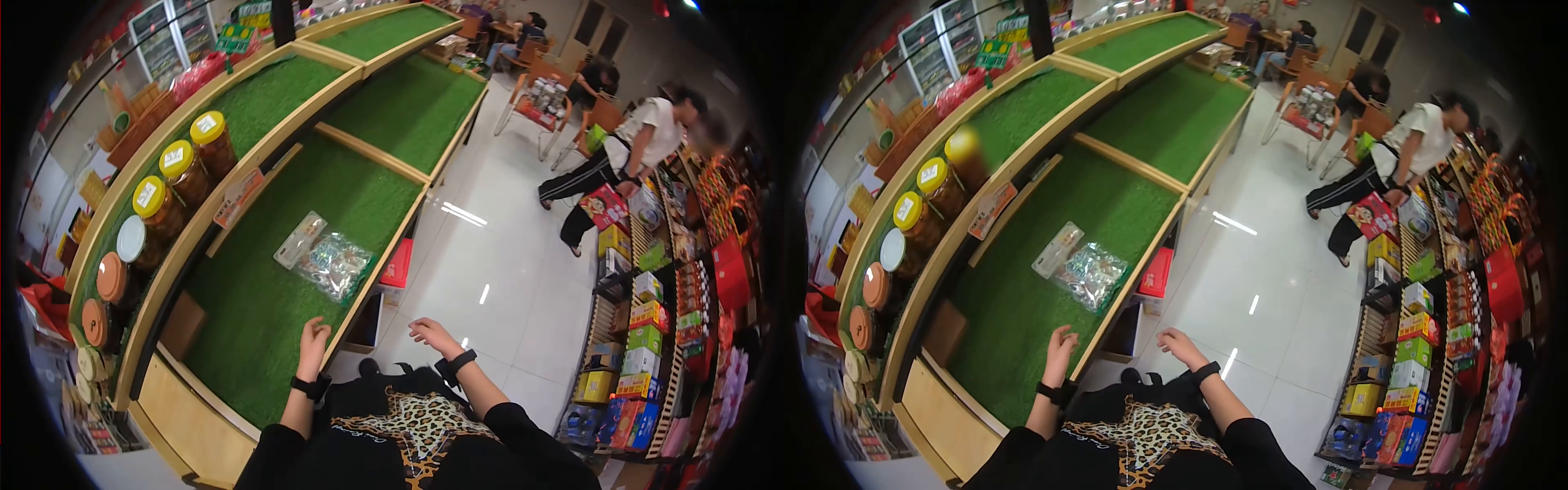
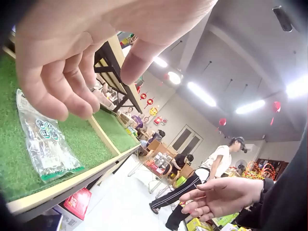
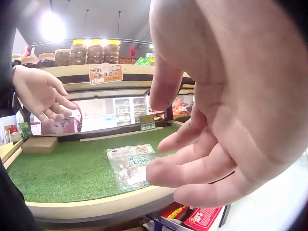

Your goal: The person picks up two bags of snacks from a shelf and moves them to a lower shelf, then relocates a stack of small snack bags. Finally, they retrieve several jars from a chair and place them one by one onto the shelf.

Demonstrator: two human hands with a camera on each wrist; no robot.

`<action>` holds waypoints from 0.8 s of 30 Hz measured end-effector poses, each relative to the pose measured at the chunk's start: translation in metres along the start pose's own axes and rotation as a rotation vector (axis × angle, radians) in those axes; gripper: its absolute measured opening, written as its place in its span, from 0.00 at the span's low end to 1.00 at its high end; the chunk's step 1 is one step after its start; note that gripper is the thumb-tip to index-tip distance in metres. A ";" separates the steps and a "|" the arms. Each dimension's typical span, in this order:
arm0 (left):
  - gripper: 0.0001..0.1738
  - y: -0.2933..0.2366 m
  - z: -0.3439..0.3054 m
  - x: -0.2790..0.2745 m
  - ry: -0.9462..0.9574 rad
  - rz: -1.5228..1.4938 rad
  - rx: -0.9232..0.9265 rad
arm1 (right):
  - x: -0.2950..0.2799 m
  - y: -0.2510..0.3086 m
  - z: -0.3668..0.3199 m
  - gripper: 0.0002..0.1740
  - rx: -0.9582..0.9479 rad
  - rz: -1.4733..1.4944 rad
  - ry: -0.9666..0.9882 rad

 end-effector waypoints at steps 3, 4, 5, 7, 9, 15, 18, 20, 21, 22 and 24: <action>0.26 -0.017 0.009 0.003 0.014 0.007 -0.128 | 0.014 0.005 0.026 0.23 -0.003 -0.048 0.080; 0.26 -0.019 0.010 0.004 0.013 0.002 -0.198 | 0.019 0.002 0.042 0.22 -0.039 -0.026 0.080; 0.29 -0.015 0.015 0.005 0.019 0.001 -0.230 | 0.021 -0.001 0.057 0.21 -0.074 -0.004 0.081; 0.29 -0.001 0.029 0.009 -0.011 -0.006 -0.322 | 0.030 0.008 0.080 0.21 -0.086 -0.085 0.096; 0.29 0.024 0.046 0.017 -0.040 -0.062 -0.449 | 0.040 0.026 0.105 0.20 -0.169 -0.215 0.102; 0.38 0.084 0.103 0.045 -0.222 -0.260 -0.725 | 0.069 0.063 0.200 0.26 -0.385 -0.493 0.169; 0.38 0.106 0.132 0.054 -0.364 -0.262 -0.788 | 0.084 0.074 0.247 0.29 -0.454 -0.613 0.179; 0.39 0.125 0.142 0.062 -0.441 -0.299 -0.811 | 0.091 0.073 0.275 0.32 -0.641 -0.798 0.157; 0.39 0.133 0.146 0.067 -0.454 -0.376 -0.799 | 0.096 0.069 0.288 0.38 -0.564 -0.871 0.254; 0.39 0.127 0.148 0.071 -0.473 -0.369 -0.828 | 0.101 0.063 0.294 0.38 -0.544 -0.872 0.285; 0.39 0.120 0.158 0.084 -0.427 -0.313 -0.844 | 0.113 0.051 0.306 0.44 -0.426 -0.881 0.311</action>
Point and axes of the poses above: each hand's wrist, its own z-axis towards the middle knuckle, its own x-axis out of the palm, y = z × x, the point moved 3 cm from there along z, towards the middle knuckle, and after that the axes turned 13 degrees about -y, right-handed, at the moved point
